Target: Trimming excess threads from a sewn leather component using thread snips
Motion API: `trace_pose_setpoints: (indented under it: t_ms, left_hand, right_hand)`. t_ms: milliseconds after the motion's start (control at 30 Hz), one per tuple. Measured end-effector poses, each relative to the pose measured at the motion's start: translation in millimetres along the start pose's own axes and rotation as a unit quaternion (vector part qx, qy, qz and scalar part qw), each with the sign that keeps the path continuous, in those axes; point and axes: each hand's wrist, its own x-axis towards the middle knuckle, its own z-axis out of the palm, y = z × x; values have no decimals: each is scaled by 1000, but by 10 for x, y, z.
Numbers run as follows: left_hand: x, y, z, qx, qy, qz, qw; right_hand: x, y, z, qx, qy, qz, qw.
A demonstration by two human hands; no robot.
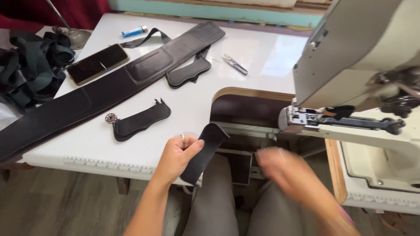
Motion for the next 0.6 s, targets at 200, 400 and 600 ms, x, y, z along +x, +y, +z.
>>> trace_pose_setpoints:
  t_ms: [200, 400, 600]
  left_hand:
    - [-4, -9, 38, 37, 30, 39, 998]
    - [-2, 28, 36, 46, 40, 35, 998]
    - [22, 15, 35, 34, 37, 22, 998]
  right_hand:
    - [2209, 278, 262, -29, 362, -114, 925]
    - [3348, 722, 503, -191, 216, 66, 955]
    - [3085, 1070, 381, -167, 302, 120, 931]
